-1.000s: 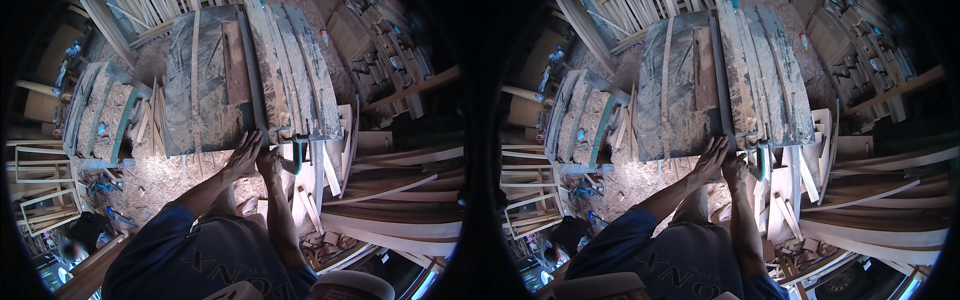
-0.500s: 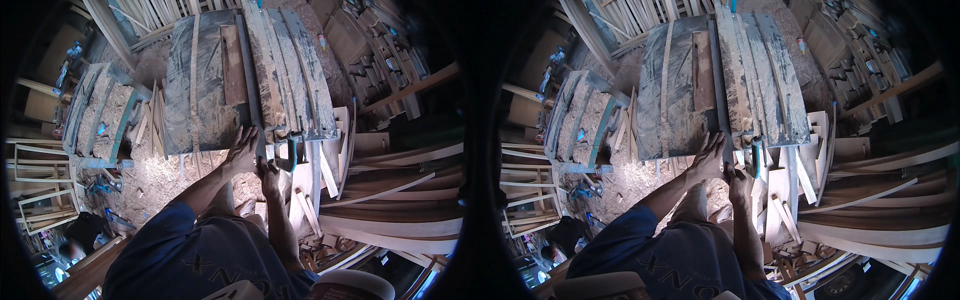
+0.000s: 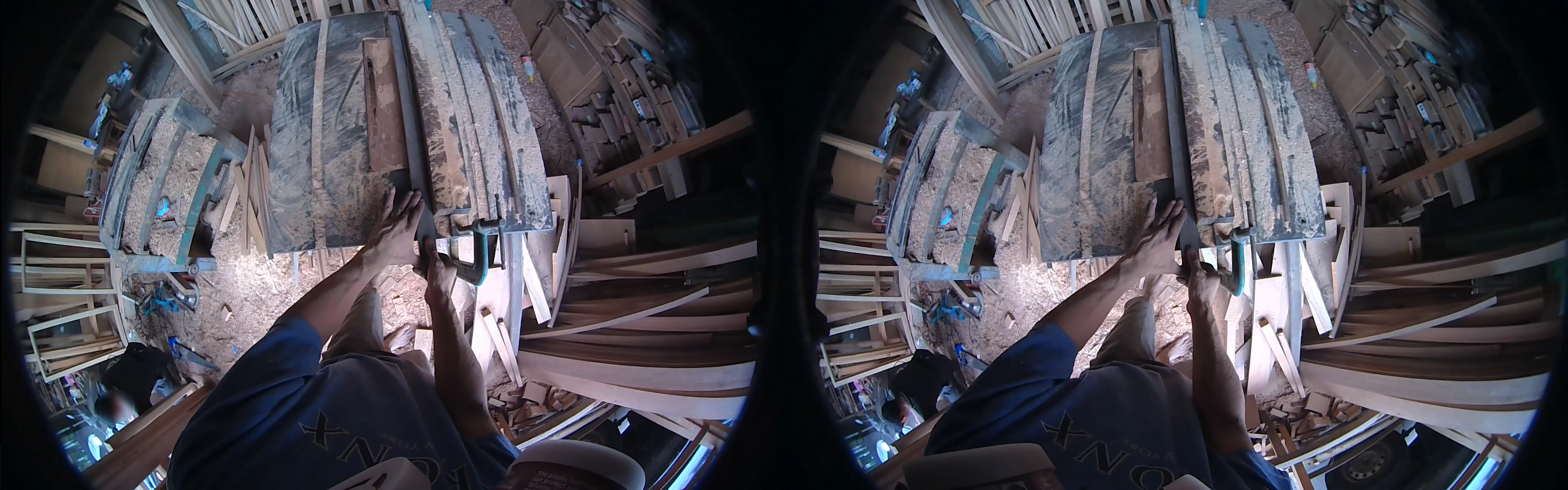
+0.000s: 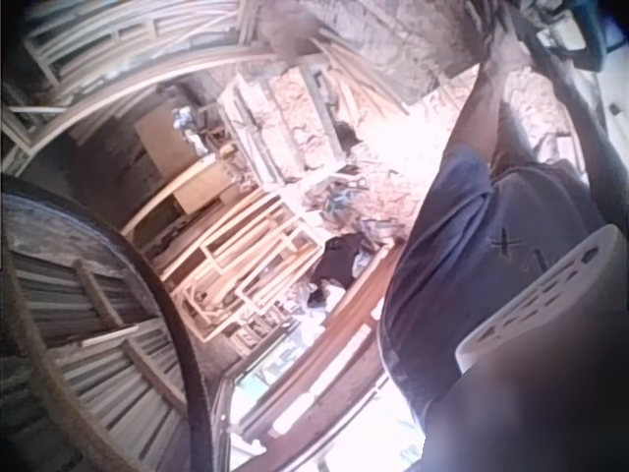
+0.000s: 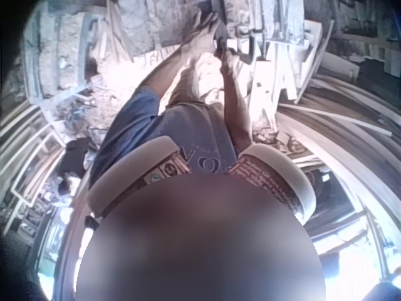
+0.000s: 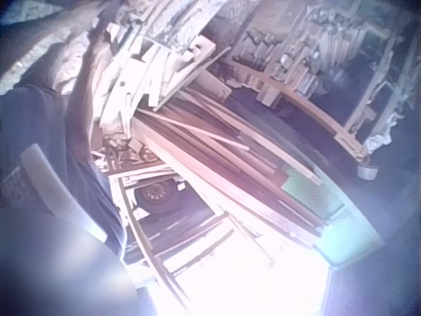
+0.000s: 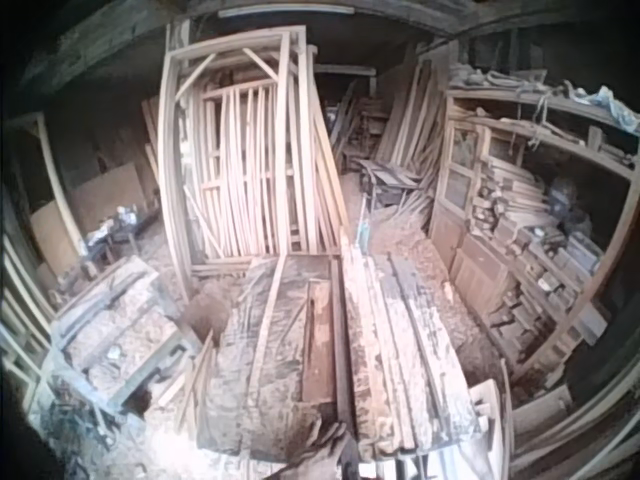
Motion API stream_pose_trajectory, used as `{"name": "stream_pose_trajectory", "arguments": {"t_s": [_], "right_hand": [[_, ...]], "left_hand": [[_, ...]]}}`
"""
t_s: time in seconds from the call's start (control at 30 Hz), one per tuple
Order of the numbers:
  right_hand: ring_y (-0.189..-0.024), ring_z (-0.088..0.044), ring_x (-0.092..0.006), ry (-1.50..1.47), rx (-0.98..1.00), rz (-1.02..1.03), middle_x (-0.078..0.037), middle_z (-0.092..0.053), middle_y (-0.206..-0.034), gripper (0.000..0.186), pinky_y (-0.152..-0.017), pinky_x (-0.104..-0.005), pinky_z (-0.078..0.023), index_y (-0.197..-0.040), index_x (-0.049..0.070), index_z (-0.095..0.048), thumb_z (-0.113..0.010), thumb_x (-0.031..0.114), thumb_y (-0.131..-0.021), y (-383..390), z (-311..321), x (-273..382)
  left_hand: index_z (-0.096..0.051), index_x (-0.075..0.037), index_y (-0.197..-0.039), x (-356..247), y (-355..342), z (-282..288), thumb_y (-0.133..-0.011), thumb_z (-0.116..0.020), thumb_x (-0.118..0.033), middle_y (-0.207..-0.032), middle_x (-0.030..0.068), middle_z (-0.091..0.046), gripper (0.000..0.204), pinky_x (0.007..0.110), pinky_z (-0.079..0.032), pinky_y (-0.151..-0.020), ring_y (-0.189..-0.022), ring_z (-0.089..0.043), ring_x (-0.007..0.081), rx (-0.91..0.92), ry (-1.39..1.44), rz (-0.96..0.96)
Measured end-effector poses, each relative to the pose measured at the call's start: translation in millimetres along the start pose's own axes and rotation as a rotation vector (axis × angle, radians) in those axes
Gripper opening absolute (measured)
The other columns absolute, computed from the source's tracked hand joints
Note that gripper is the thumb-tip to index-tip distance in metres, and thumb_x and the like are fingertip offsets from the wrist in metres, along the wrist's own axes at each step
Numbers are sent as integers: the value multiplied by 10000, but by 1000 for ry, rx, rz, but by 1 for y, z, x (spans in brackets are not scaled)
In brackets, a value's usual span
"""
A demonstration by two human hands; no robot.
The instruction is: The person uses a table saw to cut long wooden planks into smaller pieces. They feed the wood through the saw, collect the cut pieces, and stack them on the floor.
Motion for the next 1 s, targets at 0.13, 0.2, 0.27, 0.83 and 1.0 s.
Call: {"name": "stream_pose_trajectory", "arguments": {"t_s": [0.13,0.2,0.27,0.83,1.0], "right_hand": [[-749,-659,-159,-3,-2,-307,-84,-698,-963,548,-653,-297,-557,-1137,-9,-671,-727,463,-866,5,-2,12],[-762,-660,-174,14,2,-307,-86,-696,-963,559,-670,-301,-555,-1143,-15,-666,-729,464,-862,6,-6,19],[-781,-655,-183,58,2,-275,-99,-686,-947,535,-691,-302,-548,-1106,-24,-664,-721,452,-870,6,-10,23],[-728,-584,-245,361,-67,-211,-169,-656,-843,653,-731,-390,-465,-960,-68,-683,-609,577,-887,-4,-30,45],[-662,-530,-197,346,-93,-109,-115,-636,-753,566,-694,-349,-430,-880,-34,-687,-645,530,-879,-8,-29,36]], "left_hand": [[-349,135,-1399,5,-5,0,-530,-849,-452,-1495,299,-336,1161,591,-65,-1204,-1445,-286,389,-11,-61,-13],[-353,133,-1398,8,-8,0,-542,-840,-427,-1496,297,-337,1133,590,-61,-1205,-1444,-289,389,-12,-69,-9],[-344,129,-1406,11,-10,0,-554,-829,-415,-1500,296,-331,1121,588,-55,-1207,-1448,-283,386,-15,-37,-1],[-315,109,-1426,26,-25,0,-519,-843,-501,-1503,294,-323,1214,589,-44,-1207,-1441,-284,401,-30,21,12],[-316,111,-1428,24,-25,3,-509,-853,-531,-1505,286,-327,1242,588,-35,-1210,-1443,-280,397,-9,35,25]]}}
Point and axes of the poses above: each hand's wrist, its own y-axis away from the middle knuckle, its own z-axis out of the back of the hand, x = y × z, the point moved 1 cm from there along -y, towards the middle knuckle
